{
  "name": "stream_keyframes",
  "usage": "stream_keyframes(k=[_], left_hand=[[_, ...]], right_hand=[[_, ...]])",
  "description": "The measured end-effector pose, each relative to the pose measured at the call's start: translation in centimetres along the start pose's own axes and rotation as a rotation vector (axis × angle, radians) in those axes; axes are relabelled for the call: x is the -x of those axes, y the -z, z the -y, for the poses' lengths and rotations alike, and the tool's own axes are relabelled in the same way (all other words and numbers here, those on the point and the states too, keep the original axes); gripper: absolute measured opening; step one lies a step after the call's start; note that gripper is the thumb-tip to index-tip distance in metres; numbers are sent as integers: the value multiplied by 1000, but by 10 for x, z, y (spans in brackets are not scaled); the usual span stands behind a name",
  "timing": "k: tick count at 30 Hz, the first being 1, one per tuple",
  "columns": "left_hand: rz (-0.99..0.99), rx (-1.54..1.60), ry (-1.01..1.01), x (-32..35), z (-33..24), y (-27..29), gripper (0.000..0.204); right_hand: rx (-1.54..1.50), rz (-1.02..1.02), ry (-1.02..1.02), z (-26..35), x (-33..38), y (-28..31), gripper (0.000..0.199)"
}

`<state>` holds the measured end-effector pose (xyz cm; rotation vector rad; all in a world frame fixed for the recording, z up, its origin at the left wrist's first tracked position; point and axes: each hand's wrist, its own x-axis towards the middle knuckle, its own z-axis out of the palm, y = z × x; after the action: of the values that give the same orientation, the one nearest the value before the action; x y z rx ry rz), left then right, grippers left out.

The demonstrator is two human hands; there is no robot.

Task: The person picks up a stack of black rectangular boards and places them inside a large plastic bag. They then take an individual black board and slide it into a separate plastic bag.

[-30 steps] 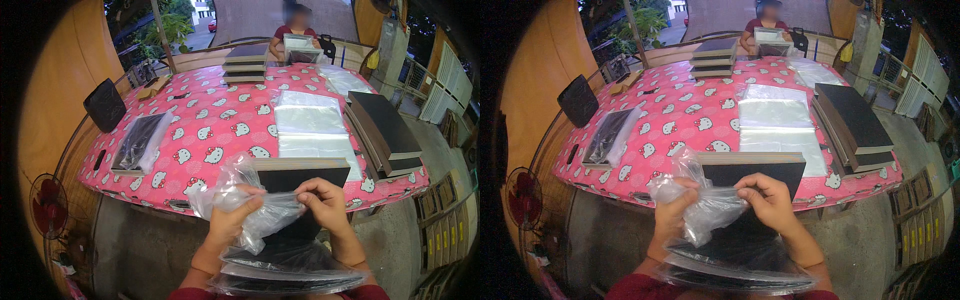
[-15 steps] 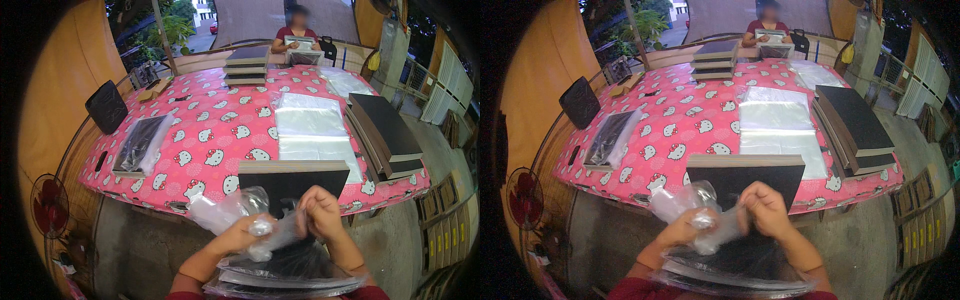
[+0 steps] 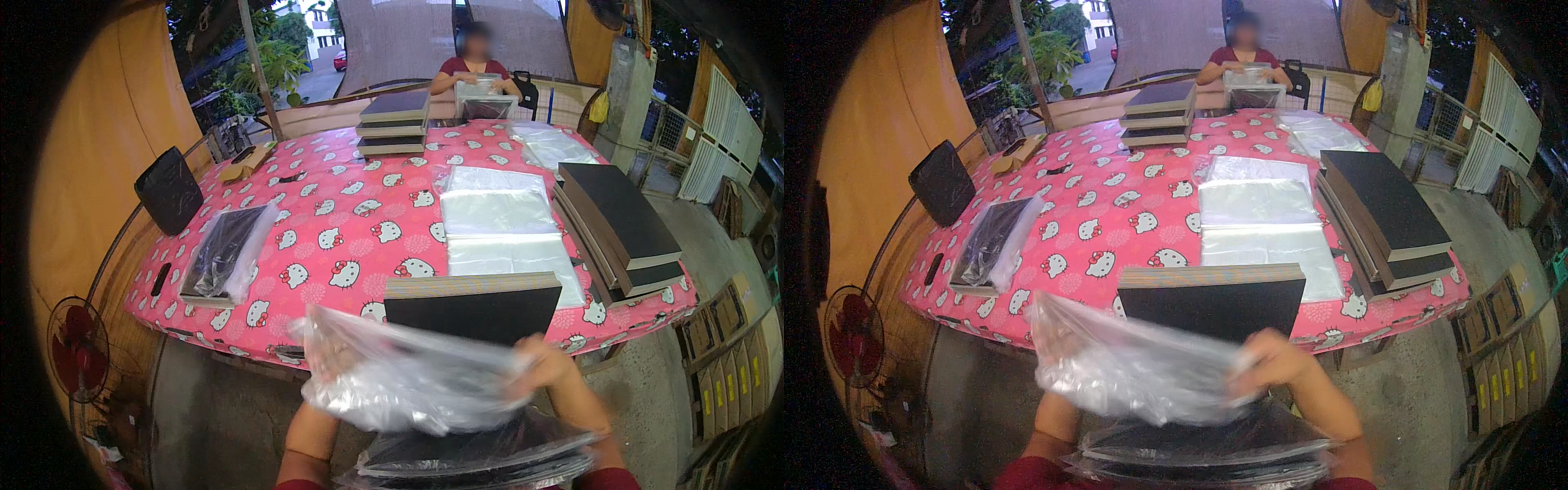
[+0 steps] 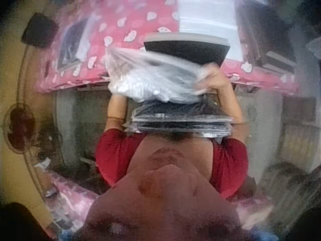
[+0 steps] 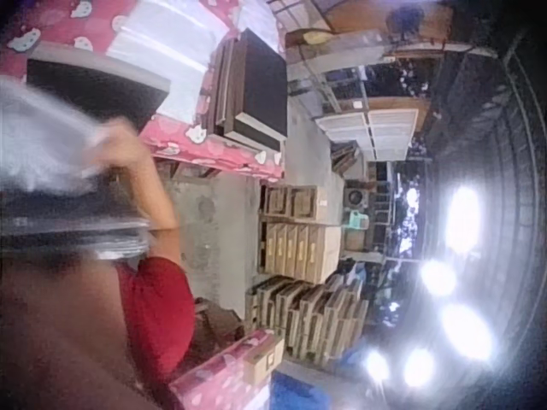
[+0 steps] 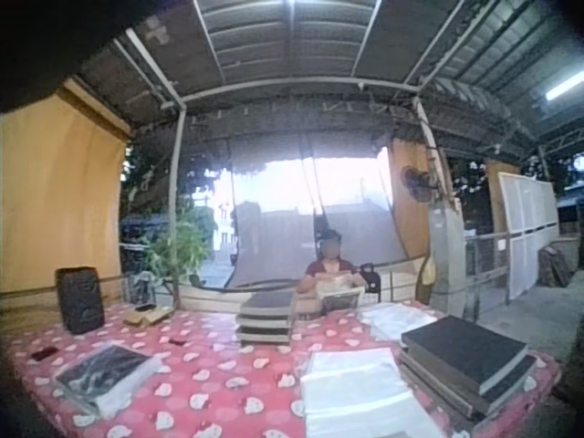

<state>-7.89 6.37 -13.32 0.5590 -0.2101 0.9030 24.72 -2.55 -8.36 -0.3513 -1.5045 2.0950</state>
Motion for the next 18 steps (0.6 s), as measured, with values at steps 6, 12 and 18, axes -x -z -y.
stream_keyframes(k=[6,12,18], left_hand=[[-104,-901,239,-14,11,-25,35],[353,-852,371,0,-7,-5,37],[-164,-142,39,-4,19,1,44]], right_hand=[[487,-248,146,-11,12,8,18],[400,-359,80,-50,39,34,30],[314,-402,146,-41,27,9,21]])
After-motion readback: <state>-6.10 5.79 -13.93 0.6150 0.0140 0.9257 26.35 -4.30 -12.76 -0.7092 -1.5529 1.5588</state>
